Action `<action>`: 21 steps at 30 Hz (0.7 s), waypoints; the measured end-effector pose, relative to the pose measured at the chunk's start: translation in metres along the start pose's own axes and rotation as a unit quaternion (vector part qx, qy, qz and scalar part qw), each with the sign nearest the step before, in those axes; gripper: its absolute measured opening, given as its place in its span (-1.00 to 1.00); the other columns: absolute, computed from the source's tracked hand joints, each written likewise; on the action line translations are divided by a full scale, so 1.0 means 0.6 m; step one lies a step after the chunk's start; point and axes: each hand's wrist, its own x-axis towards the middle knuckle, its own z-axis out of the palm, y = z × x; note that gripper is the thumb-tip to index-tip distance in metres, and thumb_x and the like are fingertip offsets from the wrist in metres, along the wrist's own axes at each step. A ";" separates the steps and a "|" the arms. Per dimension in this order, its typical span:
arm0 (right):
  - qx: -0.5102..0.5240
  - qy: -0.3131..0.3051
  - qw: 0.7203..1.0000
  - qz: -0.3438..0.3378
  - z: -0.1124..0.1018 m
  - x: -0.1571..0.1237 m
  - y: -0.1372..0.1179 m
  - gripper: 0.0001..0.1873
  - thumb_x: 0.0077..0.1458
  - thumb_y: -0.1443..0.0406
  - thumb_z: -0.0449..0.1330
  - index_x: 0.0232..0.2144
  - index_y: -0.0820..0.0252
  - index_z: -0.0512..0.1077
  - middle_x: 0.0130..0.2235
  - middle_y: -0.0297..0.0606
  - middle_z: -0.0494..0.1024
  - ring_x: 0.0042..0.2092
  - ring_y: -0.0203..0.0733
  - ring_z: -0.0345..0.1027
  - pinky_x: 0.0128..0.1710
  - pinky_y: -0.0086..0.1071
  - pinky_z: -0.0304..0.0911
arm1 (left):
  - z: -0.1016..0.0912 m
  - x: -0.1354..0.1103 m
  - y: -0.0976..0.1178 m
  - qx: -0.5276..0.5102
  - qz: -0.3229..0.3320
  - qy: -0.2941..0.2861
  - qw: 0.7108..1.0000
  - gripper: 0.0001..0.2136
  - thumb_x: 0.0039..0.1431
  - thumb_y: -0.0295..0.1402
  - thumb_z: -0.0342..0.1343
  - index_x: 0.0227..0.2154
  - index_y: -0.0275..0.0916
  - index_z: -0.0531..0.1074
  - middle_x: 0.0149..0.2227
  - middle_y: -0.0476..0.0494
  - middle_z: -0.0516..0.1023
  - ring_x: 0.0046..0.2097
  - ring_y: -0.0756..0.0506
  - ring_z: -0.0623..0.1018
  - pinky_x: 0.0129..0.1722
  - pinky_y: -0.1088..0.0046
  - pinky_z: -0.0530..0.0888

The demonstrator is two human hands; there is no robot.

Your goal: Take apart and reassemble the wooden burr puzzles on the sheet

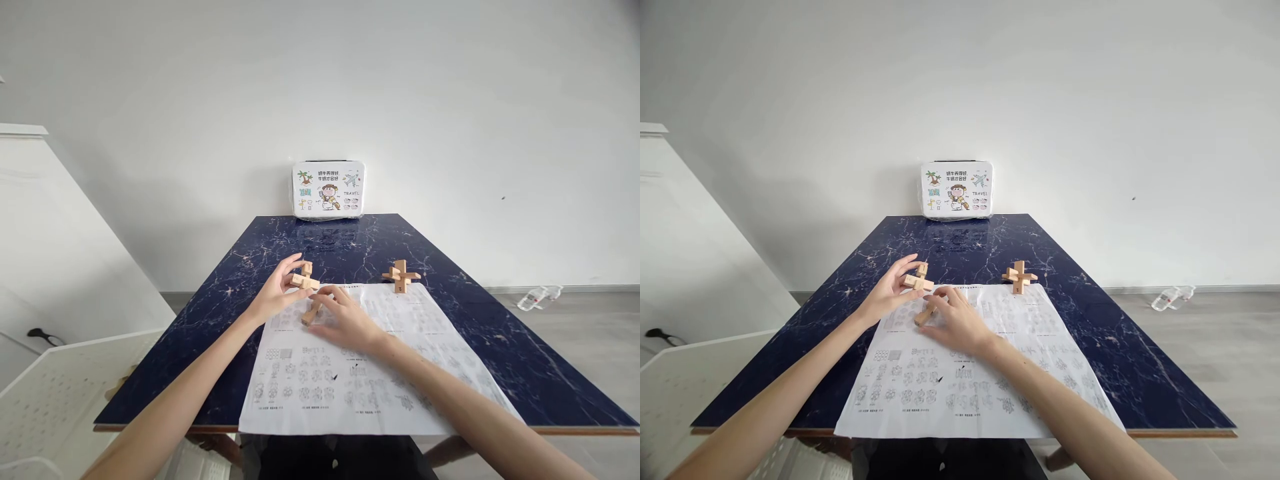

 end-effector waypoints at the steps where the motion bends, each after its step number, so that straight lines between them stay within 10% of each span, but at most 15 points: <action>1: -0.009 -0.012 1.000 -0.004 0.000 -0.001 -0.001 -0.52 0.23 0.10 0.33 0.16 -0.05 0.39 0.14 -0.08 0.38 0.18 0.10 0.33 0.16 0.10 0.38 | 0.000 -0.001 0.000 0.001 -0.003 -0.002 1.000 -0.18 0.12 -0.24 0.40 0.38 -0.04 0.12 0.39 -0.32 0.27 0.19 -0.28 0.54 0.24 0.06 0.47; 13: 0.111 -0.006 0.994 0.014 -0.013 0.008 -0.012 -0.75 0.13 0.24 0.36 -0.15 0.04 0.44 -0.04 -0.20 0.52 -0.02 -0.05 0.47 0.01 -0.04 0.44 | 0.004 -0.001 -0.003 -0.045 -0.012 -0.002 0.999 -0.22 0.13 -0.25 0.40 0.36 -0.11 0.16 0.38 -0.36 0.27 0.28 -0.32 0.47 0.26 0.04 0.45; 21: 0.387 0.035 0.918 0.079 -0.038 0.020 -0.004 -0.51 0.14 0.04 0.38 0.02 0.03 0.33 0.05 -0.15 0.53 0.11 -0.04 0.46 0.08 -0.07 0.45 | 0.000 -0.001 0.007 -0.025 -0.013 0.059 0.998 -0.22 0.13 -0.20 0.41 0.35 -0.09 0.17 0.39 -0.39 0.25 0.17 -0.31 0.57 0.16 0.03 0.52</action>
